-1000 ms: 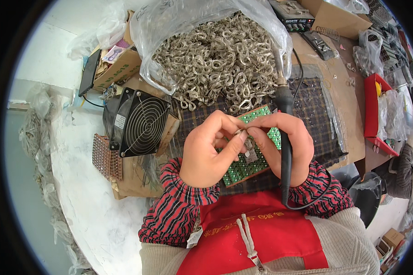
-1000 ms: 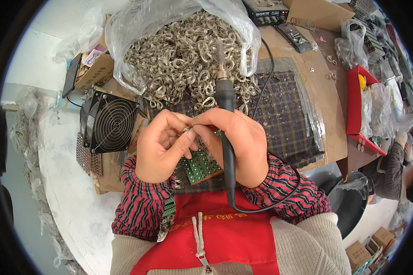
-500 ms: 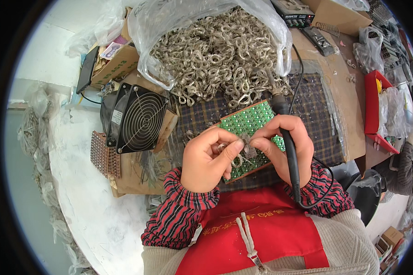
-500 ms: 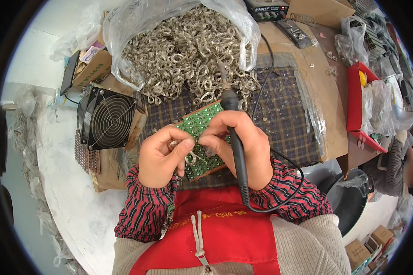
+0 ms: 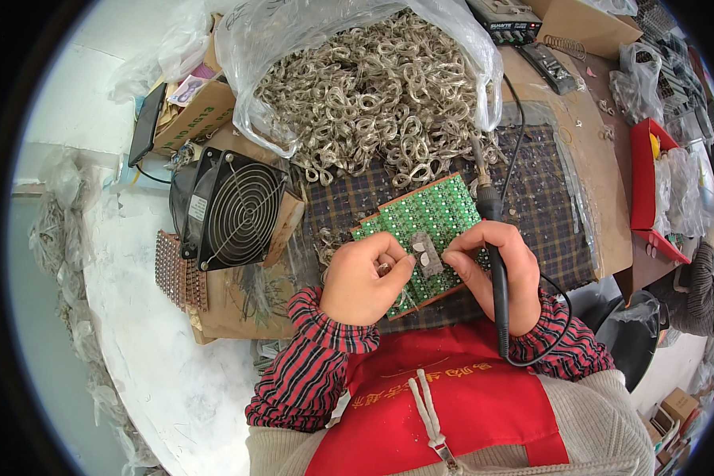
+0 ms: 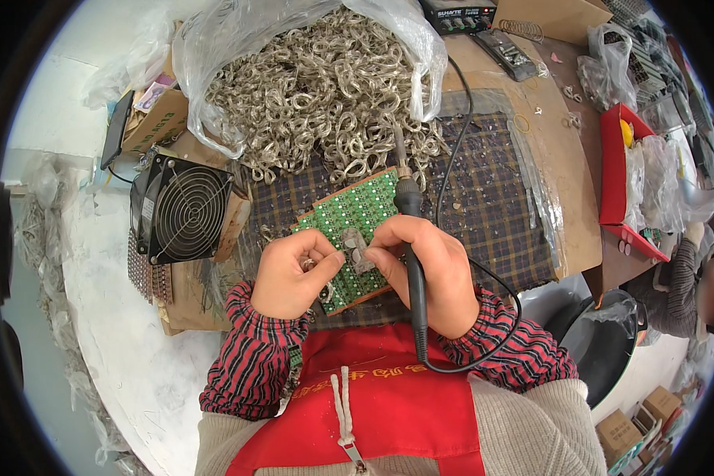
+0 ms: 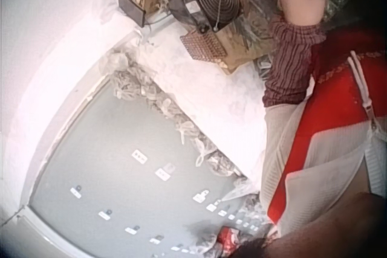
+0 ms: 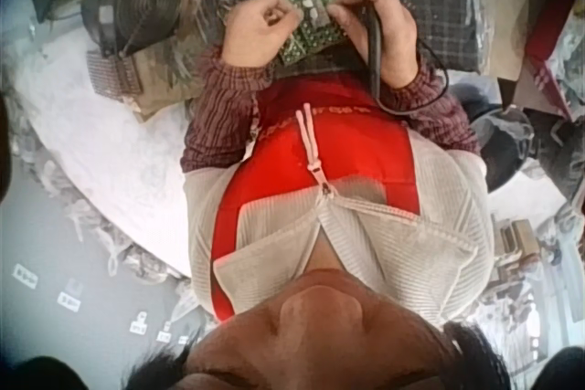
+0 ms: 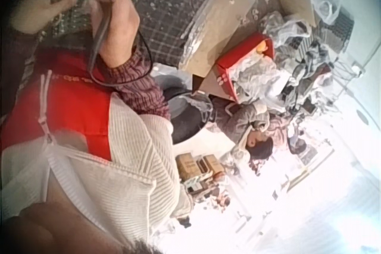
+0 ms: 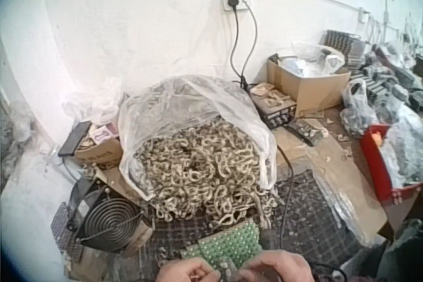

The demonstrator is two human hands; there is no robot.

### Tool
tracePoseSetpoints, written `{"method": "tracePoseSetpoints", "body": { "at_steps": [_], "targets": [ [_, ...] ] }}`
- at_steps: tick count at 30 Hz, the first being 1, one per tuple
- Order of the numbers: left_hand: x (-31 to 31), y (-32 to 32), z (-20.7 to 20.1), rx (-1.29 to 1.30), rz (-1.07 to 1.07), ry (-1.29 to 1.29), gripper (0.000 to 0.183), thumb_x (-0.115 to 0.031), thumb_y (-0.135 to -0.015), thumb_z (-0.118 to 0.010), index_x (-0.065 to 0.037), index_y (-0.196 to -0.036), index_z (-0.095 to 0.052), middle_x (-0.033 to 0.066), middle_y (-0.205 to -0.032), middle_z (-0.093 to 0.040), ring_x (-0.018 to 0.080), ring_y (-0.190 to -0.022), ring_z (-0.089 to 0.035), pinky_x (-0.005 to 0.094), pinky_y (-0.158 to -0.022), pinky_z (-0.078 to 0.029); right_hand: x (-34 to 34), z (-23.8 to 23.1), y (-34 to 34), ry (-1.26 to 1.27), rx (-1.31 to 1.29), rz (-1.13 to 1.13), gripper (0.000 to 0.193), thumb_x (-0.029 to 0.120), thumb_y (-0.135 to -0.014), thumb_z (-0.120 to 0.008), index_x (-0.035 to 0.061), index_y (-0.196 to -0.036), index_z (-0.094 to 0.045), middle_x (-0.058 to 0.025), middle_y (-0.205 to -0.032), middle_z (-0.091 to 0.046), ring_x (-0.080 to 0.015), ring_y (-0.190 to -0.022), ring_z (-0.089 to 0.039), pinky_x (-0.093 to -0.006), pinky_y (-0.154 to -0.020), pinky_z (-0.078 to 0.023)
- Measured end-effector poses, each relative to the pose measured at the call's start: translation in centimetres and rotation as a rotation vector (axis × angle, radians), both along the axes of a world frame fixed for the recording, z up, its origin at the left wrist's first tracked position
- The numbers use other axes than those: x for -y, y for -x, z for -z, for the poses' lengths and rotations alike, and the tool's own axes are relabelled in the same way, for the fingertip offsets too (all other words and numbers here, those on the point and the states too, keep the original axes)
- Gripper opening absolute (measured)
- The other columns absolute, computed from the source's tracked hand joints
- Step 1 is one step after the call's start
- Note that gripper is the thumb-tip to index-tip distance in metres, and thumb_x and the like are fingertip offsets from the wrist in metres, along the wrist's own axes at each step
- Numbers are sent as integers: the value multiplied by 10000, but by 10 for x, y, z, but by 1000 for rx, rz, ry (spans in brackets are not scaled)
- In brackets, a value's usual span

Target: The person uses a soldering iron to attach small metal components to a green circuit board. They repeatedly heat solder joints and place components while holding the board with the other hand.

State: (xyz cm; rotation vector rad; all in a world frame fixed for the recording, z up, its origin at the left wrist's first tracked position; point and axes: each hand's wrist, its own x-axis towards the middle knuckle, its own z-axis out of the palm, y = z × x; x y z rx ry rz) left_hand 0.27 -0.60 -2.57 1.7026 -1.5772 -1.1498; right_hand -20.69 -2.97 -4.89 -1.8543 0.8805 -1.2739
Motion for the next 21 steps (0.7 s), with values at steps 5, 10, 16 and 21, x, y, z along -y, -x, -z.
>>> {"method": "tracePoseSetpoints", "body": {
  "at_steps": [5,10,16,21],
  "targets": [
    [-1,2,-2,91,2,55,152,-105,-872,-747,-8,-799,-655,29,-642,-613,77,-596,-553,281,-560,-443,-4,0,0,-50,3,-13,364,-38,-846,-775,26,-1123,-547,-100,-895,-696,-240,-767,-702,-330,-654,-546],
    [-11,-2,-3,-340,-20,-41,129,-111,-936,-748,7,-913,-701,5,-763,-663,25,-629,-539,234,-557,-442,-10,-2,-6,-193,53,-57,360,-34,-844,-776,30,-1120,-554,-91,-903,-701,-220,-788,-710,-333,-678,-562],
    [-14,2,0,-308,-73,-48,124,-96,-935,-736,10,-897,-686,2,-734,-633,22,-657,-543,229,-576,-447,-11,-2,-4,-76,-78,-80,318,-57,-890,-739,14,-1127,-540,-98,-948,-706,-167,-850,-693,-303,-771,-557],
    [-6,8,1,-16,-51,89,137,-103,-900,-717,-13,-833,-638,87,-678,-616,158,-576,-588,313,-555,-457,-9,1,-2,-19,-55,-5,319,-58,-875,-721,19,-1134,-552,-104,-910,-694,-230,-793,-690,-337,-712,-543]
  ]
}}
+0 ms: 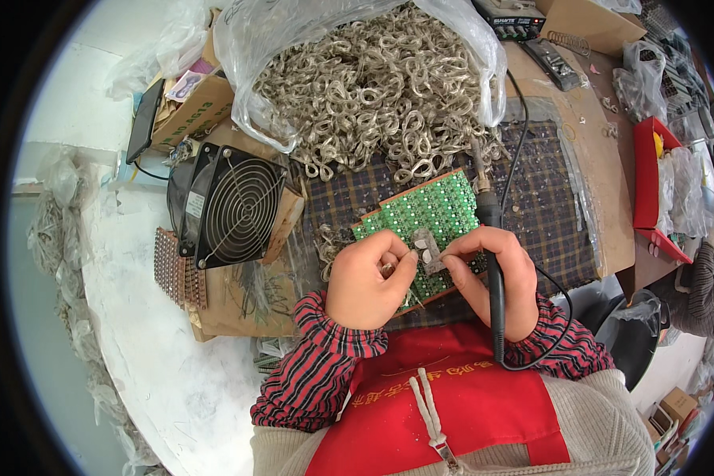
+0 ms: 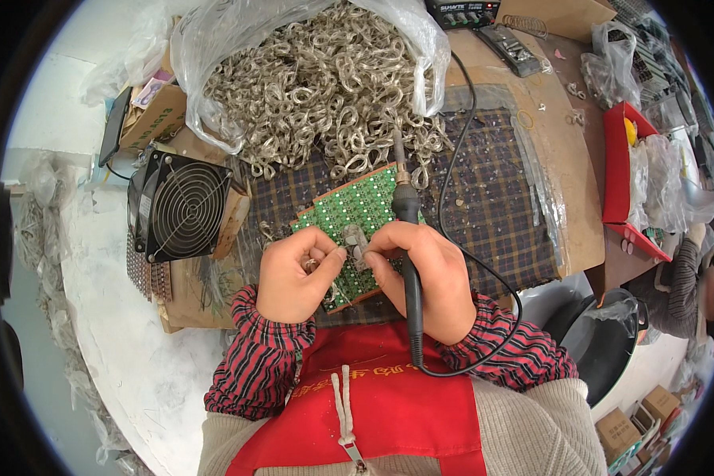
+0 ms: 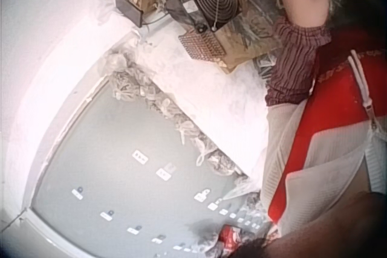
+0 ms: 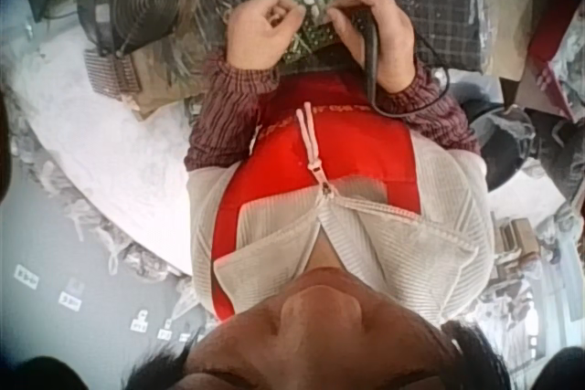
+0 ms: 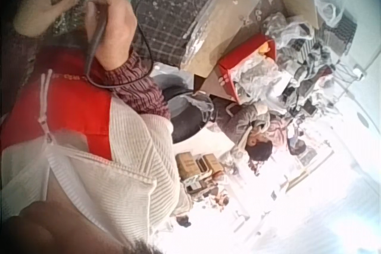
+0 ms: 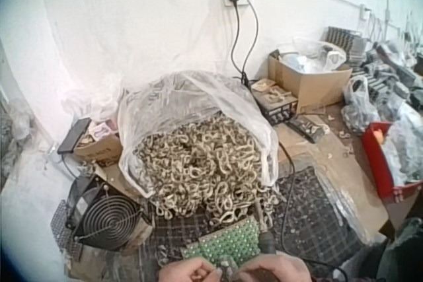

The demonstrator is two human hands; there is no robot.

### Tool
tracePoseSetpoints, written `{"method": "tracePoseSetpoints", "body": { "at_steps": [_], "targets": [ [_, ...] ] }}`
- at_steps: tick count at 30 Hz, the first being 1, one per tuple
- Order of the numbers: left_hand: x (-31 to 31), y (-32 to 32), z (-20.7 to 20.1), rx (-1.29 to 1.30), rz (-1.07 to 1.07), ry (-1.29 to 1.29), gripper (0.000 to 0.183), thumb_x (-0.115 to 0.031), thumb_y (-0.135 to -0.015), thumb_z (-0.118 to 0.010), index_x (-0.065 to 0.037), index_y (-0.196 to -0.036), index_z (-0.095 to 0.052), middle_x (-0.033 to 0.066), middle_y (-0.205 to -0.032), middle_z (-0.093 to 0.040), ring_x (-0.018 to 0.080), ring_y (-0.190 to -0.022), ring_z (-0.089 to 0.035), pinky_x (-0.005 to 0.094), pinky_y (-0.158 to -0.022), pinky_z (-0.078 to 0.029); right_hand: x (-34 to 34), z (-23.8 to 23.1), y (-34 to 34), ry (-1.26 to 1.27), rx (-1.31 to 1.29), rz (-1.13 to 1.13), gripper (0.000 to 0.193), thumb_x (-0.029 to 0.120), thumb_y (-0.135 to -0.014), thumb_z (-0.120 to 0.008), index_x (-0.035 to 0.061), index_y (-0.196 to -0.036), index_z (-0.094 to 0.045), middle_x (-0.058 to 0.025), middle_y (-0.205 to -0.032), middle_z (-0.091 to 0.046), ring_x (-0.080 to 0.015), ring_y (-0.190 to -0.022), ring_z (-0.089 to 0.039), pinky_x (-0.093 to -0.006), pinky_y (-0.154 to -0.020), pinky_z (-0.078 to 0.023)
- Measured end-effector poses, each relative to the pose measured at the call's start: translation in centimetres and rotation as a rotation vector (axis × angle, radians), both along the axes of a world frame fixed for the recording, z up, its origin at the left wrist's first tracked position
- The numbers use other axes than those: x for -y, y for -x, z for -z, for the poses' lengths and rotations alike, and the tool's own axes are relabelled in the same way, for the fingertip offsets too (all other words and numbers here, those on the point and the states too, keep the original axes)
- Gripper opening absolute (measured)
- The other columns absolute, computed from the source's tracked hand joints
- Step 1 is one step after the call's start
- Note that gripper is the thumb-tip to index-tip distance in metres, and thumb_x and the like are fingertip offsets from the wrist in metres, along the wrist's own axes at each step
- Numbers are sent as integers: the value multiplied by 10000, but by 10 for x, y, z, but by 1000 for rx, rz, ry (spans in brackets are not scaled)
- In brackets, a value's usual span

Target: The person uses a soldering iron to attach small metal components to a green circuit board. They repeatedly heat solder joints and place components while holding the board with the other hand.

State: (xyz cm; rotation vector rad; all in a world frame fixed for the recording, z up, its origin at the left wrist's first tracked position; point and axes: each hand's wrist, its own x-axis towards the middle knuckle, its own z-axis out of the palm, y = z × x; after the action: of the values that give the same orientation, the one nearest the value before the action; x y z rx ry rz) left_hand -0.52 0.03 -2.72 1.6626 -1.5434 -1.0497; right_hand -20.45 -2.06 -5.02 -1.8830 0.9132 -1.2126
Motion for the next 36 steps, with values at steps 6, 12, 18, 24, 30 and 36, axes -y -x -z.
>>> {"method": "tracePoseSetpoints", "body": {
  "at_steps": [6,12,18,24,30,36],
  "targets": [
    [-8,-3,-11,144,-56,-12,149,-108,-885,-712,-24,-810,-614,109,-646,-607,242,-556,-601,352,-544,-454,-12,-5,9,-148,135,-87,314,163,-969,-677,4,-1217,-565,-146,-980,-702,-274,-809,-674,-369,-739,-539],
    [-59,-29,-33,135,-48,-176,73,-81,-900,-720,-22,-909,-679,97,-712,-622,204,-561,-596,325,-539,-447,-27,-5,19,-37,6,-285,528,423,-910,-747,40,-1258,-646,-136,-895,-650,-306,-758,-651,-397,-653,-525],
    [-84,-21,1,152,-120,-59,83,-89,-916,-729,-20,-951,-699,101,-805,-667,197,-628,-656,310,-561,-501,-40,2,14,5,20,-351,271,49,-763,-768,55,-1027,-703,-62,-634,-614,-232,-510,-614,-350,-464,-478],
    [-83,-17,13,267,-149,64,77,-95,-903,-752,-40,-929,-704,87,-813,-680,201,-613,-660,307,-552,-506,-41,1,9,4,-35,-360,259,29,-741,-765,54,-989,-698,-61,-617,-604,-236,-500,-612,-342,-461,-477],
    [-83,-20,13,279,-115,80,82,-96,-894,-758,-48,-925,-700,84,-821,-680,223,-621,-667,313,-551,-507,-41,-1,8,3,-45,-359,256,21,-739,-760,52,-985,-697,-62,-621,-608,-236,-502,-613,-344,-461,-478],
    [-83,-23,14,268,-88,71,80,-99,-900,-749,-49,-932,-695,87,-842,-681,241,-634,-669,326,-553,-512,-41,0,8,-2,-41,-366,253,24,-744,-756,51,-987,-694,-63,-617,-605,-237,-493,-609,-343,-457,-478]
  ]
}}
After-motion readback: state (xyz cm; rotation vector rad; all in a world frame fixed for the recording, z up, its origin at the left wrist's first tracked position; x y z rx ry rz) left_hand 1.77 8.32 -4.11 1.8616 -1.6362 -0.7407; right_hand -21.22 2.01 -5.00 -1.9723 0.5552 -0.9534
